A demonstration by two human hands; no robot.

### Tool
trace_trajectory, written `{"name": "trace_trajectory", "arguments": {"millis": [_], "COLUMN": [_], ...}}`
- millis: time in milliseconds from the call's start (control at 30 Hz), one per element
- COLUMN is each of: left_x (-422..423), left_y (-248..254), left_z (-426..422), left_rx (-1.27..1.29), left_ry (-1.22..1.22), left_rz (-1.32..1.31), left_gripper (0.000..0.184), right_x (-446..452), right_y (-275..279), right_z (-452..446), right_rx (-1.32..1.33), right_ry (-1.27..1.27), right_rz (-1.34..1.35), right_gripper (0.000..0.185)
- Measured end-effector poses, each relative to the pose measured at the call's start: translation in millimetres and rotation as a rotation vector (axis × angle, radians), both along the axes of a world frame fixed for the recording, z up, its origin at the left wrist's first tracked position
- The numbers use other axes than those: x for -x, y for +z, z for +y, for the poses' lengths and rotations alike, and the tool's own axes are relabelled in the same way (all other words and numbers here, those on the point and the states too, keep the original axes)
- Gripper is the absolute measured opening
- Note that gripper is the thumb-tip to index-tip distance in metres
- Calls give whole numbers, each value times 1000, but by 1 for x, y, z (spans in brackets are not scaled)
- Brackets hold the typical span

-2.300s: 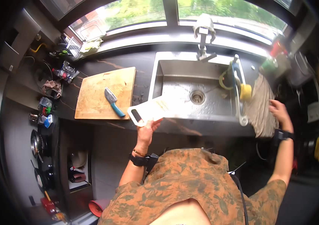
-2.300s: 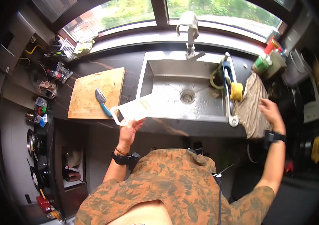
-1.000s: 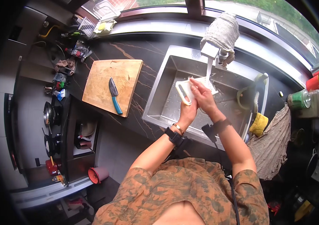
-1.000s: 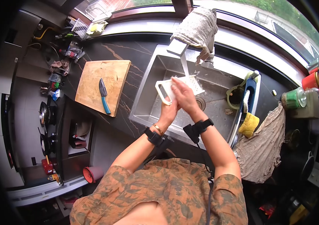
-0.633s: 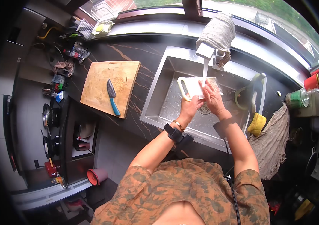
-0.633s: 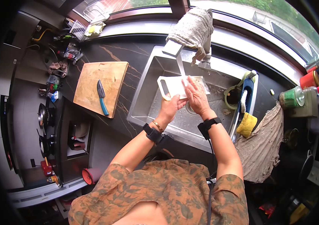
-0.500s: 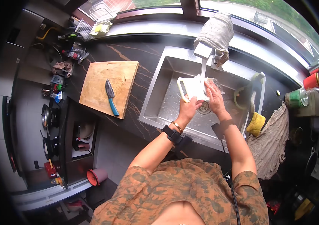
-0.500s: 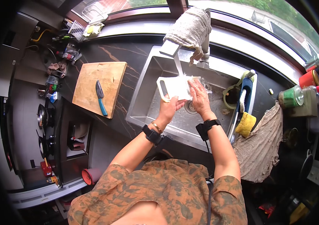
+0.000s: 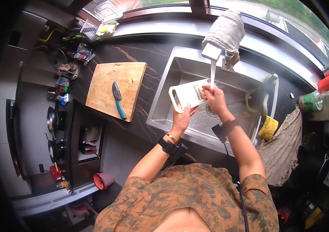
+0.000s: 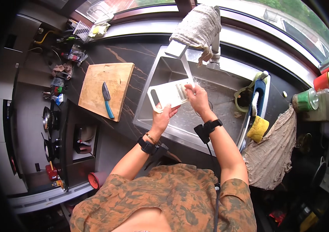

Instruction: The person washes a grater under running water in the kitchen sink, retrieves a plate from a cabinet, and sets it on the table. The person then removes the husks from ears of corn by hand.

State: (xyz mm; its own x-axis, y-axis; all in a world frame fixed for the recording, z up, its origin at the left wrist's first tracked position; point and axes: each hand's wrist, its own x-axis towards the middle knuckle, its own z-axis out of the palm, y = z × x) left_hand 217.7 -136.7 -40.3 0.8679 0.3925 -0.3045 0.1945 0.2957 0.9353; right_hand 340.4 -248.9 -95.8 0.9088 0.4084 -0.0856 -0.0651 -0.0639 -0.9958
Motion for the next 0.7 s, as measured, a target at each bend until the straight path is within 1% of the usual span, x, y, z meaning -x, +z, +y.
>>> {"name": "trace_trajectory", "arguments": {"millis": [33, 100, 167, 267, 333, 400, 433, 533, 667, 700], "left_x": [0, -2, -7, -18, -24, -29, -29, -24, -18, -17], "left_y": [-2, -2, 0, 4, -3, -7, -9, -12, -15, -13], "left_z": [0, -1, -7, -12, -14, -18, -19, -22, -21, -21], "left_rx": [-20, -88, -107, -100, -162, -180, -200, -181, -273, -302], "left_ry": [1, -56, -73, -126, -187, -223, -248, -266, -301, -312], "left_rz": [0, 5, -5, 15, 22, 24, 30, 60, 97, 104], "left_gripper": [28, 28, 28, 28, 29, 31, 32, 31, 30, 30], "right_x": [-2, -4, -9, -12, -12, -16, -17, -12, -5, -4], "right_y": [7, 25, 26, 27, 31, 12, 6, 0, -14, -11], "right_z": [3, 7, 3, -11, -20, -33, -39, -51, -53, -52], "right_rx": [-166, -240, -294, -394, -320, -250, -184, -118, -101, -145], "right_ry": [40, 83, 145, 54, 15, -18, 11, 54, 85, 65], "right_rz": [128, 222, 300, 383, 357, 350, 375, 403, 413, 455], "right_gripper": [15, 15, 16, 17, 18, 18, 19, 19, 19, 21]}}
